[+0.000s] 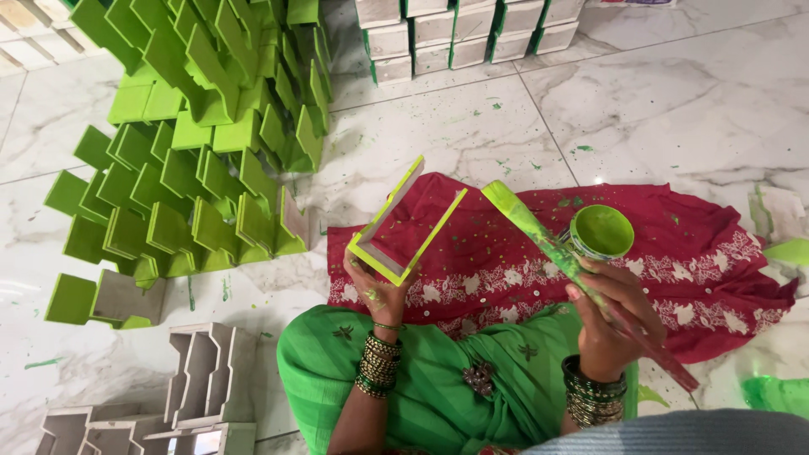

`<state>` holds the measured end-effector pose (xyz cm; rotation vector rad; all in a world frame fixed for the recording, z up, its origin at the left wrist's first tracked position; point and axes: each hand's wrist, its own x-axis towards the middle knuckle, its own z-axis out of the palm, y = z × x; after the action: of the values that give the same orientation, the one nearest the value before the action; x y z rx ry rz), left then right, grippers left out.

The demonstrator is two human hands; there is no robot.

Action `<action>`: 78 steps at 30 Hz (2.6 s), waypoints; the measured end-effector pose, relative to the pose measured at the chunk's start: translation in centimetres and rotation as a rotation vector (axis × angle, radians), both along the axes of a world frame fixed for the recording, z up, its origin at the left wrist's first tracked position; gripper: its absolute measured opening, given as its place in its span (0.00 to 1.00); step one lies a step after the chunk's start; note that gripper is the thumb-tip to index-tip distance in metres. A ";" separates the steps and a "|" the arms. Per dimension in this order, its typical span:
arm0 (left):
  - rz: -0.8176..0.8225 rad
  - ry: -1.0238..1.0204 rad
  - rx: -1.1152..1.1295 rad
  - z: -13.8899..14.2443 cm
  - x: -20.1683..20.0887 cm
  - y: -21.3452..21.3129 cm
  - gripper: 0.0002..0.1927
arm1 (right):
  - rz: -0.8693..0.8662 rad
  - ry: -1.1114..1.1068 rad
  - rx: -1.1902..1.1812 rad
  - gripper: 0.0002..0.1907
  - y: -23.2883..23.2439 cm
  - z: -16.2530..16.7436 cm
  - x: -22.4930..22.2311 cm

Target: The person sits on the floor and paints white foam letter shapes green. They pick up an unpainted foam letter, hold it in one hand, dip a wide brush into a paint can, and brush green paint over the letter's surfaces, placing finished letters with a large stack of already painted green letters.

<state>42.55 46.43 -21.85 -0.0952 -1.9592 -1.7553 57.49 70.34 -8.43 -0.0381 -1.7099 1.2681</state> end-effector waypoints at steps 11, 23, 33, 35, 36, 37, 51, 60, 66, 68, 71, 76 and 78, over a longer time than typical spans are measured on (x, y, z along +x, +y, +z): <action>0.040 0.178 -0.172 2.1 0.4 0.6 0.55 | 0.269 0.040 -0.115 0.16 -2.0 -2.4 -0.1; 0.008 0.198 -0.319 3.7 1.0 0.5 0.54 | 0.351 -0.032 0.129 0.14 -4.9 -0.2 0.0; 0.008 0.156 -0.286 3.6 1.1 0.6 0.53 | 0.339 -0.015 0.187 0.16 -1.9 0.7 2.3; -0.012 0.178 -0.280 3.5 1.1 0.6 0.53 | 0.302 -0.010 0.204 0.17 -2.0 0.1 2.1; -0.008 0.184 -0.297 3.4 1.1 0.6 0.53 | 0.283 -0.008 0.211 0.17 -2.0 -0.3 1.9; -0.004 0.190 -0.314 3.3 1.1 0.6 0.52 | 0.288 0.001 0.167 0.16 -2.1 -0.6 1.6; -0.097 0.199 -0.174 2.4 1.0 0.7 0.53 | 0.255 -0.071 -0.086 0.15 -4.2 -2.4 -0.2; -0.030 0.183 -0.208 1.9 0.6 0.8 0.54 | 0.386 0.293 -0.311 0.18 -0.4 -3.7 0.4; -0.087 -0.089 0.142 -2.6 -0.4 0.5 0.65 | 0.132 0.310 -0.320 0.17 4.3 -3.8 1.1; -0.098 -0.251 0.253 -4.9 -0.8 0.0 0.63 | -0.009 0.311 -0.230 0.16 5.8 -4.1 1.6; 0.078 -0.209 0.096 -7.9 -0.8 -0.6 0.66 | -0.243 0.187 -0.104 0.17 8.8 -4.6 2.2; -0.215 -0.318 0.622 -8.2 -0.5 -2.0 0.39 | -0.355 0.062 -0.164 0.17 12.1 -6.7 2.0; -0.316 -0.338 0.725 -7.3 -0.3 -2.3 0.38 | -0.403 -0.017 -0.180 0.18 12.9 -7.5 1.6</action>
<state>42.26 44.18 -29.14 0.1614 -1.4357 -2.7349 59.10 83.21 -15.88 -0.4765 -1.5016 1.1122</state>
